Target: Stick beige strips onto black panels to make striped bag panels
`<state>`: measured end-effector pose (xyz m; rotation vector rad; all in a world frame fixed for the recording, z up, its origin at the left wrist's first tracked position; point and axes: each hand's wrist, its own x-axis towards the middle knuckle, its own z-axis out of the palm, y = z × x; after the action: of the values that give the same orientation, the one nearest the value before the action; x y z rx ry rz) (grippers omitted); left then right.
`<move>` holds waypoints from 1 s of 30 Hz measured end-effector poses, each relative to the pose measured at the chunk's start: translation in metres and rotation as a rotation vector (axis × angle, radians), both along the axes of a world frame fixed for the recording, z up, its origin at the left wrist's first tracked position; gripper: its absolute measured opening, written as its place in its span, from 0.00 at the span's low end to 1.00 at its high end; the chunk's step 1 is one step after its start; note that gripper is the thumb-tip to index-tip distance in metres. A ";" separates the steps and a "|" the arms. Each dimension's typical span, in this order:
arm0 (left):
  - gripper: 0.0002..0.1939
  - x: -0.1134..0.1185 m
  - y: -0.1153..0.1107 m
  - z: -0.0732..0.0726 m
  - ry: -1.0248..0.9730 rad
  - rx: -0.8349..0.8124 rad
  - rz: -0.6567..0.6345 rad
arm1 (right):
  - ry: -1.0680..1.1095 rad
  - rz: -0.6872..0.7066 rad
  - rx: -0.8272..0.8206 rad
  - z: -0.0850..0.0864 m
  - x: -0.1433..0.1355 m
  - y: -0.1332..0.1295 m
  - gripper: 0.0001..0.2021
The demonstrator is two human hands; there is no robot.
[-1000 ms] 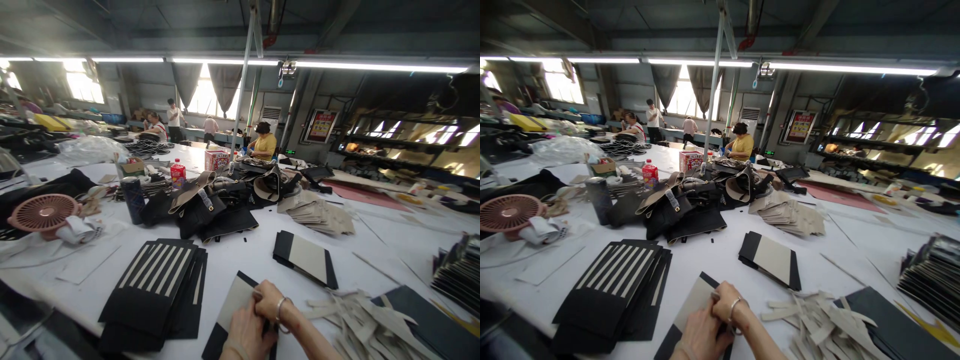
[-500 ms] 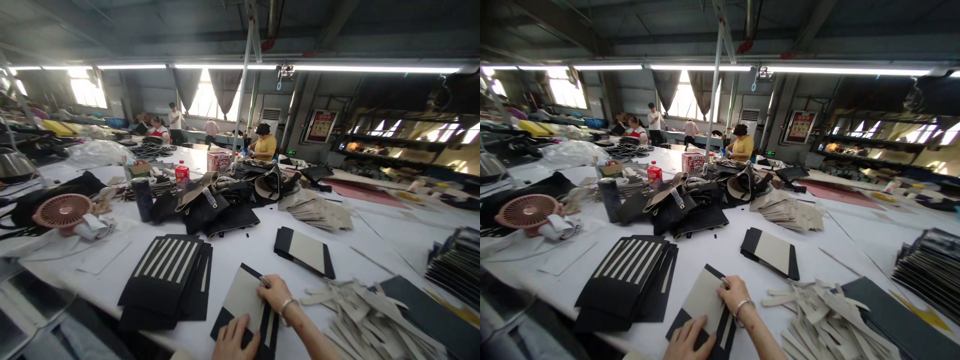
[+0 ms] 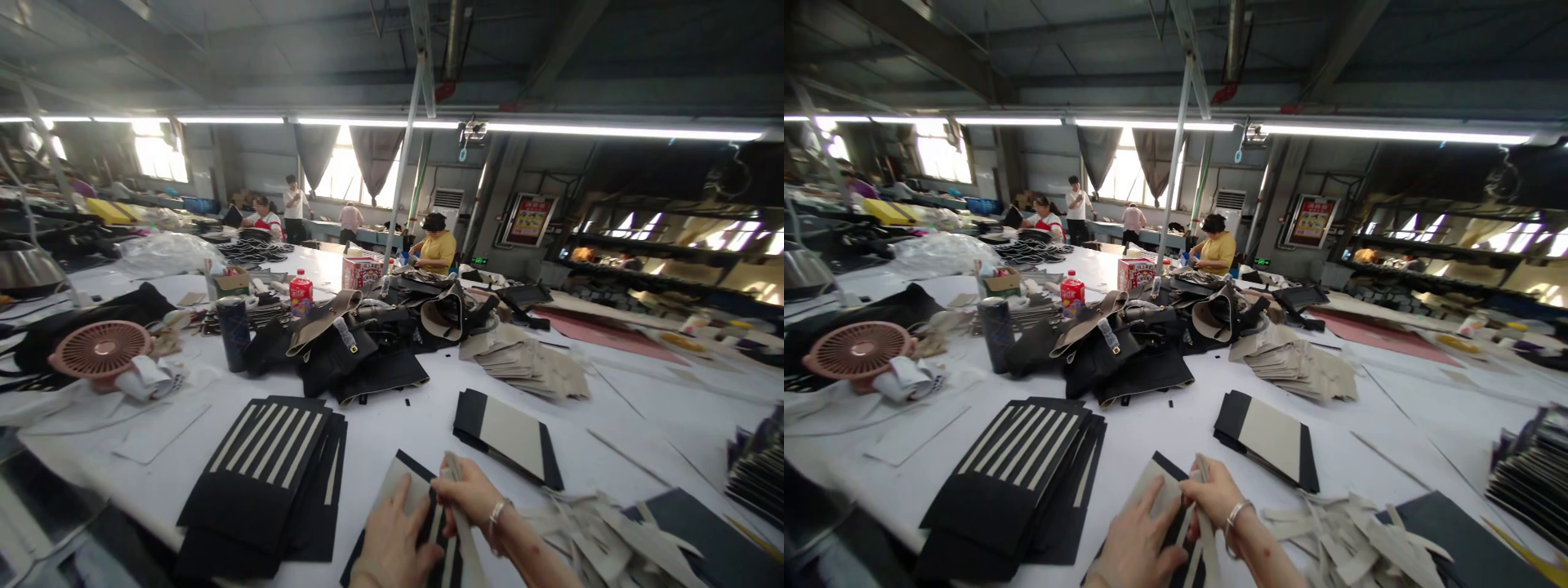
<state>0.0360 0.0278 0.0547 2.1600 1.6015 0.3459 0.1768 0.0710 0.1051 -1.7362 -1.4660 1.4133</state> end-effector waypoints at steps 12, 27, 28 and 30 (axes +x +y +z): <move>0.37 0.002 0.024 -0.011 0.034 -0.077 -0.089 | -0.519 0.081 0.149 -0.055 -0.009 0.059 0.03; 0.24 -0.021 -0.006 -0.006 -0.029 0.009 -0.179 | -0.491 0.187 0.309 -0.022 -0.029 0.016 0.03; 0.22 -0.027 -0.014 -0.009 0.027 0.003 -0.171 | -0.499 0.166 0.325 -0.022 -0.027 0.018 0.04; 0.16 -0.035 -0.030 -0.017 0.132 0.050 -0.128 | -0.509 0.120 0.340 -0.024 -0.024 0.020 0.05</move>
<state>0.0009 -0.0019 0.0376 2.3538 1.5285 0.2097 0.1527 0.0913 0.0811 -1.8828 -1.9648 0.7294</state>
